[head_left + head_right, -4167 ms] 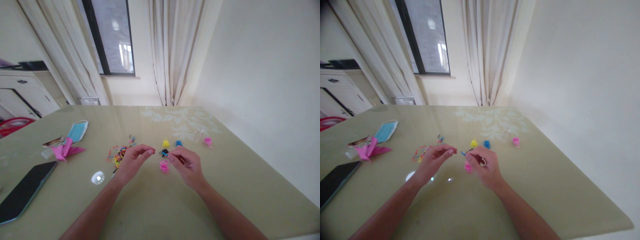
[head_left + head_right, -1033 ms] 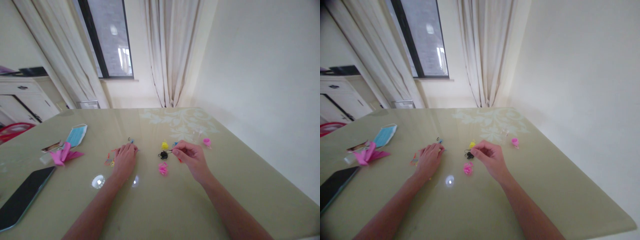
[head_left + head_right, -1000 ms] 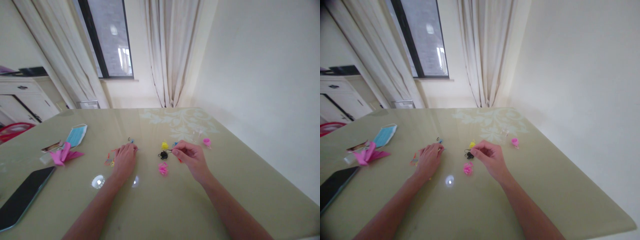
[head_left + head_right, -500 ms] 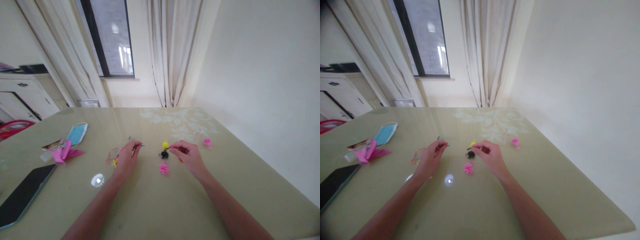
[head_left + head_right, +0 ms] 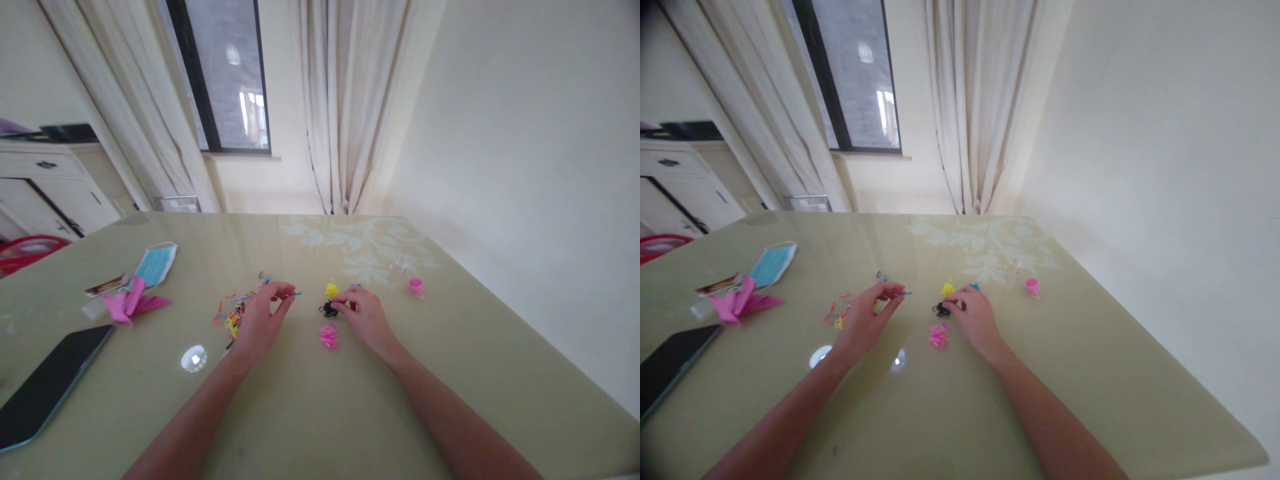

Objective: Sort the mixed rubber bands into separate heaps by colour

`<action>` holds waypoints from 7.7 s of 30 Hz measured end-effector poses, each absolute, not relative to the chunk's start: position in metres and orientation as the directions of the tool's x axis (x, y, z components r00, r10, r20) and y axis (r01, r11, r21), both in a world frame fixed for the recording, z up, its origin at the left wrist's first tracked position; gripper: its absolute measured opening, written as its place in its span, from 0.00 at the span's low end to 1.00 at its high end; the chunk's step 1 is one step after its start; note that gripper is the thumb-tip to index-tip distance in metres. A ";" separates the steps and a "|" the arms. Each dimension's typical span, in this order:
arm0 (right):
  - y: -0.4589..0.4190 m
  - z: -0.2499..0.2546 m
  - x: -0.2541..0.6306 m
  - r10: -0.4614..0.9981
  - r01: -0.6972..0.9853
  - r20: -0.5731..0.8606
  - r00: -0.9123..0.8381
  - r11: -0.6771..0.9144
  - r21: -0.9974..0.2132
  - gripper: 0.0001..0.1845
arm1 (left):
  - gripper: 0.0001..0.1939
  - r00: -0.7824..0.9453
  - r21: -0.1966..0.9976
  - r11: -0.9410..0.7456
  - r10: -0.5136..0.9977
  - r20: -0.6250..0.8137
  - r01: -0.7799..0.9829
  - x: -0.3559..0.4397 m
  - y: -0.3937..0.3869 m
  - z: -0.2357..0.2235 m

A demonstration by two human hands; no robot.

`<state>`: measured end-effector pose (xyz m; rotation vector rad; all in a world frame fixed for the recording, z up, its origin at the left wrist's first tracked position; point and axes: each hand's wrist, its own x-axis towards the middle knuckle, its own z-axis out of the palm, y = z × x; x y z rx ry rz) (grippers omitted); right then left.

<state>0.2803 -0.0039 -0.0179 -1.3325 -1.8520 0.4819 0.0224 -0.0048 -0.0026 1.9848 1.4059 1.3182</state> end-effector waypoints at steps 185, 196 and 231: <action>-0.056 0.023 0.250 0.725 0.406 0.667 -0.173 0.670 -0.622 0.07 | 0.20 0.213 0.994 -0.100 0.971 0.106 -0.039 0.039 -0.032 0.011; -0.037 0.047 0.293 0.943 -0.108 0.328 0.053 0.332 -0.937 0.14 | 0.17 0.160 0.184 -0.216 0.947 0.277 0.959 0.012 -0.021 0.001; 0.003 0.016 0.356 0.980 0.752 0.116 -0.163 0.199 -0.629 0.07 | 0.22 0.083 0.171 -0.119 0.975 0.204 0.978 -0.004 -0.009 0.003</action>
